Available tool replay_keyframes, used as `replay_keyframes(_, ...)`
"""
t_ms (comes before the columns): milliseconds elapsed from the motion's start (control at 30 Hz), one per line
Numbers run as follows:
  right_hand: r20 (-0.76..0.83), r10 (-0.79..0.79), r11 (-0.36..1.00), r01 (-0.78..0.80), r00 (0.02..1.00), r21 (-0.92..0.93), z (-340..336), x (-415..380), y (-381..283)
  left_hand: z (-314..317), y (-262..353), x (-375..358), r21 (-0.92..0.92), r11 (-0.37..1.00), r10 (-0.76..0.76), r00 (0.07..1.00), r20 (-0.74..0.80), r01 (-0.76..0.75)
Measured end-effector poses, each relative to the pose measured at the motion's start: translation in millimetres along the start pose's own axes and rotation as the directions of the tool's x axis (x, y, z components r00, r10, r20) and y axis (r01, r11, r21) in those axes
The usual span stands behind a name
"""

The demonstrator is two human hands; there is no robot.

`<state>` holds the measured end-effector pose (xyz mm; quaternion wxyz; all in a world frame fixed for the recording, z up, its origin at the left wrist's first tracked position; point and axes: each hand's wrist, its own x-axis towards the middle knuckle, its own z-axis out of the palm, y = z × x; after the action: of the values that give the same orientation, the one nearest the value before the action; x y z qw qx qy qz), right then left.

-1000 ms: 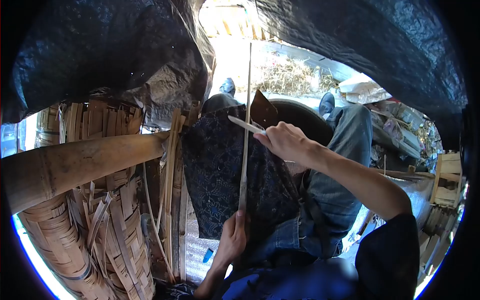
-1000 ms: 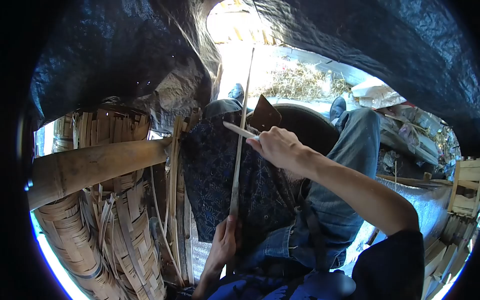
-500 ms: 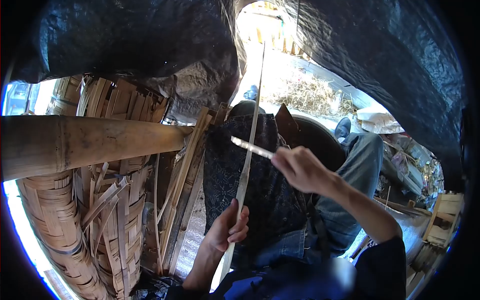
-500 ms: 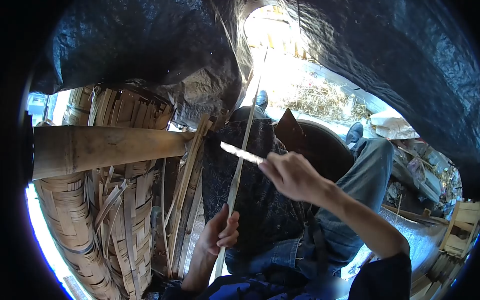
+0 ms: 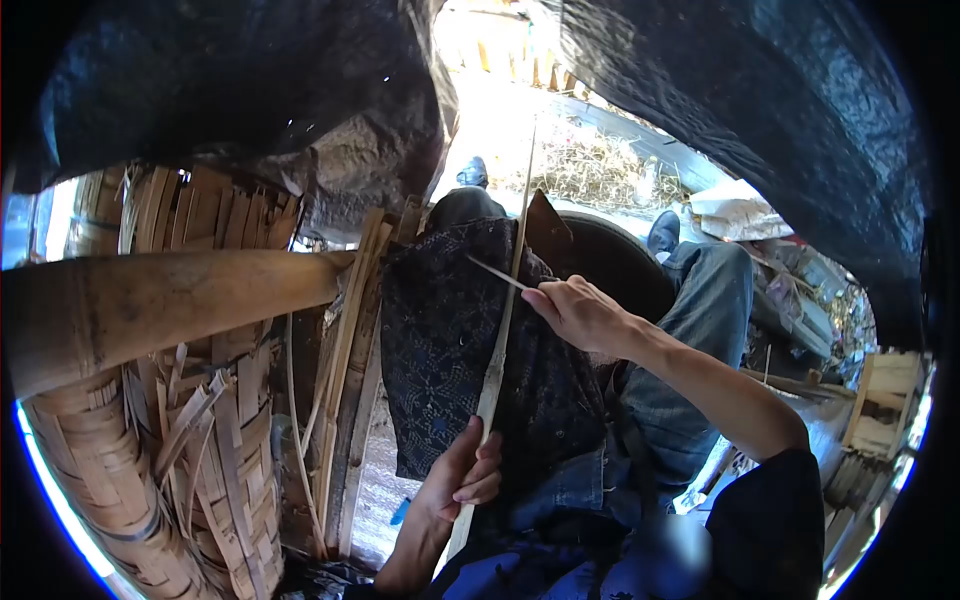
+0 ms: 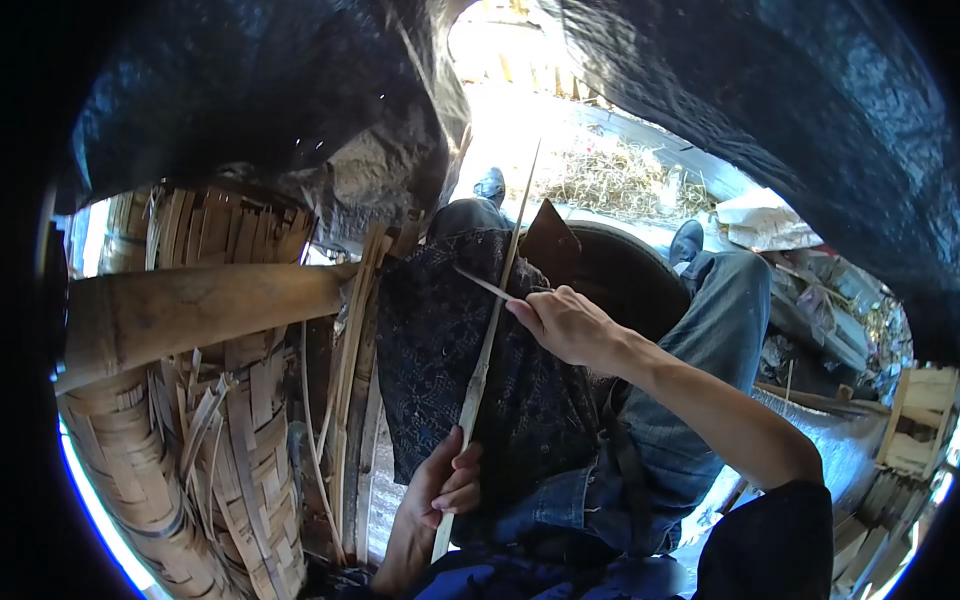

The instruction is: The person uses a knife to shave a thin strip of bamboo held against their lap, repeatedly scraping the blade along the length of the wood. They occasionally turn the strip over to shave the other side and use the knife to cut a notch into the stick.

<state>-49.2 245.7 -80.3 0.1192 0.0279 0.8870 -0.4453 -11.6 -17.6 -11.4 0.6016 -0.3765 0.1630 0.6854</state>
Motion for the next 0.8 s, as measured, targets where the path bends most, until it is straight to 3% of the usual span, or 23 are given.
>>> replay_keyframes(133,-0.025,-0.059,0.998,0.058,0.998,-0.038,10,16,7,-1,0,-5,-0.004,1.000,0.020,0.998,0.059,-0.019)
replay_keyframes(233,-0.077,-0.070,0.996,0.073,0.995,0.043,16,16,1,-8,-7,-15,-0.069,0.997,0.027,0.993,0.113,-0.019)
replay_keyframes(300,-0.075,-0.083,0.992,0.089,0.994,0.092,19,11,2,-9,-11,-26,0.272,0.959,0.085,0.996,-0.010,-0.079)
replay_keyframes(367,-0.054,-0.065,0.992,0.071,0.996,0.102,22,4,-3,-12,-11,-31,0.270,0.962,0.077,0.990,-0.115,-0.043)
replay_keyframes(400,-0.048,-0.036,0.995,0.040,0.998,0.096,23,1,-5,-7,-7,-30,0.554,0.829,0.212,0.961,-0.180,-0.079)
replay_keyframes(433,-0.055,-0.040,0.994,0.045,0.998,0.099,24,0,-5,-1,-3,-26,0.788,0.612,0.352,0.915,-0.196,-0.067)
replay_keyframes(467,-0.086,-0.051,0.995,0.059,0.995,0.086,24,0,-4,12,-4,-25,0.873,0.488,0.412,0.881,-0.235,0.005)
replay_keyframes(500,-0.119,-0.060,0.995,0.069,0.991,0.072,24,0,-4,15,-4,-21,0.879,0.476,0.412,0.882,-0.227,0.004)
replay_keyframes(567,-0.146,-0.054,0.998,0.059,0.988,0.029,23,-4,-8,18,-4,-16,0.963,0.268,0.538,0.833,-0.134,-0.019)
replay_keyframes(700,-0.184,-0.097,0.994,0.103,0.978,0.028,18,-22,-16,17,3,-19,0.954,0.284,0.536,0.841,-0.078,-0.093)
replay_keyframes(767,-0.158,-0.095,0.993,0.105,0.983,0.051,17,-38,-22,-1,9,-19,0.764,0.587,0.440,0.898,-0.024,-0.267)
replay_keyframes(800,-0.089,-0.123,0.990,0.128,0.988,0.056,18,-45,-23,3,8,-17,0.751,0.593,0.470,0.882,-0.030,-0.291)
